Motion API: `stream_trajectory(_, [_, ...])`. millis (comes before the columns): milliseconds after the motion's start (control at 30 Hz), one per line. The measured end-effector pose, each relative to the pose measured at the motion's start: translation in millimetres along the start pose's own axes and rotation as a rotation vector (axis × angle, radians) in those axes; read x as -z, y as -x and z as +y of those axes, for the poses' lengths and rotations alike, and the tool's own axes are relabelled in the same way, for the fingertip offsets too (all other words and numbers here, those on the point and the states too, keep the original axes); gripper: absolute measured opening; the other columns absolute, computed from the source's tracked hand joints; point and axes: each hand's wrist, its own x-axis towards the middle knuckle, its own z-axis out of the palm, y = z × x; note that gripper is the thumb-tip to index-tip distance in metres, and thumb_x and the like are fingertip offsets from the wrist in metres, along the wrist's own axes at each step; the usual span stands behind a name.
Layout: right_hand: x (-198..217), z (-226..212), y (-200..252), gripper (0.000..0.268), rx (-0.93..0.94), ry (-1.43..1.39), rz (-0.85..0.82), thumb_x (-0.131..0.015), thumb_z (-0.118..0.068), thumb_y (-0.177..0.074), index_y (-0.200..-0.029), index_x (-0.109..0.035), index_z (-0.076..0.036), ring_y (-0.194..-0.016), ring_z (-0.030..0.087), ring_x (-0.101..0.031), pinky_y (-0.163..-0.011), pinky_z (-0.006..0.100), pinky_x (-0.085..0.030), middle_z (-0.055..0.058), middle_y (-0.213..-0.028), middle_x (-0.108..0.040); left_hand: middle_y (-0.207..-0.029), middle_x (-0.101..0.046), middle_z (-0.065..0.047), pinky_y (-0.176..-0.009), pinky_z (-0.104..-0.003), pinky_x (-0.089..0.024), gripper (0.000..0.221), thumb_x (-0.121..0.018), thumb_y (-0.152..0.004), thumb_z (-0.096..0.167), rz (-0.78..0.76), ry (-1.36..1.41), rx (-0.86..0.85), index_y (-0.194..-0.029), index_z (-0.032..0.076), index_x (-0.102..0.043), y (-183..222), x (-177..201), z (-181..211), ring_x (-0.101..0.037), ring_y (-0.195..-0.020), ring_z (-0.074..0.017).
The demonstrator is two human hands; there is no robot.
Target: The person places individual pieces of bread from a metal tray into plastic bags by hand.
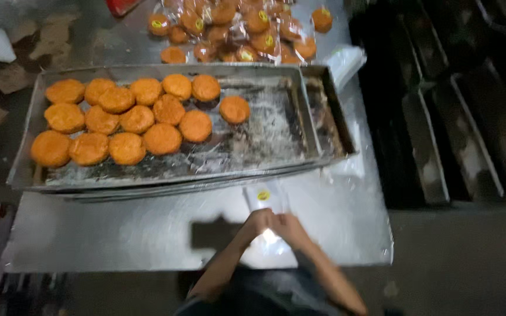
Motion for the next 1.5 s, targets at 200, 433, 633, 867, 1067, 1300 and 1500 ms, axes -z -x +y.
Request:
stream_trajectory(200, [-28.5, 90.9, 22.5, 0.027, 0.238, -0.179, 0.036, -0.071, -0.024, -0.095, -0.1, -0.074, 0.002, -0.072, 0.014, -0.062, -0.066, 0.031, -0.053, 0.01, -0.082, -0.071, -0.098, -0.07, -0.012, -0.08, -0.033, -0.054, 0.028, -0.068, -0.092, 0.014, -0.029, -0.109, 0.145, -0.117, 0.0, -0.065, -1.4, -8.9, 26.4, -0.068, -0.089, -0.024])
stream_trajectory(433, [3.7, 111.0, 22.0, 0.021, 0.373, -0.189, 0.141, -0.065, -0.019, -0.101, -0.09, -0.066, 0.0, -0.065, 0.011, -0.066, -0.057, 0.029, -0.055, 0.013, -0.073, -0.075, -0.082, -0.075, -0.004, -0.068, -0.03, -0.056, 0.019, -0.07, -0.096, 0.018, 0.067, 0.065, 0.47, -0.103, 0.002, -0.076, 7.4, -41.1, 63.7, -0.07, -0.073, -0.0103])
stream_trajectory(633, [-39.9, 60.8, 34.0, 0.013, 0.27, -0.294, 0.353, -0.047, -0.014, -0.102, -0.106, -0.049, -0.002, -0.05, 0.019, -0.072, -0.041, 0.031, -0.051, 0.014, -0.071, -0.072, -0.083, -0.074, -0.002, -0.067, -0.028, -0.054, 0.019, -0.075, -0.081, 0.009, 0.313, 0.083, 0.297, -0.099, 0.005, -0.079, 26.1, -24.0, 79.4, -0.068, -0.073, -0.0123])
stream_trajectory(867, [-59.9, -105.9, -21.0, 0.037, 0.043, -0.449, -0.366, -0.054, -0.029, -0.095, -0.125, -0.053, -0.007, -0.088, 0.025, -0.063, -0.075, 0.036, -0.045, 0.015, -0.107, -0.065, -0.094, -0.069, -0.006, -0.084, -0.036, -0.052, 0.005, -0.077, -0.087, 0.007, 0.817, -0.338, -0.082, -0.092, 0.007, -0.079, 61.6, 77.3, 171.6, -0.066, -0.094, -0.0238])
stream_trajectory(1067, [-127.1, -289.7, -21.0, 0.061, 0.423, -1.241, -0.784, -0.062, -0.045, -0.089, -0.14, -0.056, -0.011, -0.128, 0.029, -0.056, -0.108, 0.041, -0.04, 0.016, -0.143, -0.058, -0.11, -0.07, -0.01, -0.095, -0.04, -0.053, 0.014, -0.075, -0.098, 0.013, 1.017, -0.043, -0.335, -0.11, 0.009, -0.069, 94.1, 164.9, 190.7, -0.065, -0.108, -0.027])
stream_trajectory(1300, [-272.9, -355.8, -76.7, 0.019, 0.824, 0.345, -1.064, -0.059, -0.021, -0.092, -0.104, -0.066, -0.008, -0.096, 0.028, -0.064, -0.087, 0.041, -0.05, 0.014, -0.102, -0.065, -0.102, -0.07, -0.013, -0.089, -0.039, -0.056, 0.031, -0.057, -0.103, 0.026, 1.499, 1.285, -0.265, -0.12, 0.001, -0.061, 236.3, 301.9, 112.2, -0.065, -0.096, -0.0265])
stream_trajectory(1500, [-357.5, -518.0, -288.8, 0.053, 1.37, 0.88, 0.273, -0.056, -0.037, -0.102, -0.148, -0.054, -0.01, -0.13, 0.052, -0.044, -0.1, 0.063, -0.038, 0.026, -0.149, -0.048, -0.104, -0.064, -0.011, -0.098, -0.046, -0.057, 0.015, -0.063, -0.104, 0.016, 1.874, 0.947, -0.45, -0.113, 0.004, -0.061, 319.3, 329.9, 139.8, -0.065, -0.099, -0.0244])
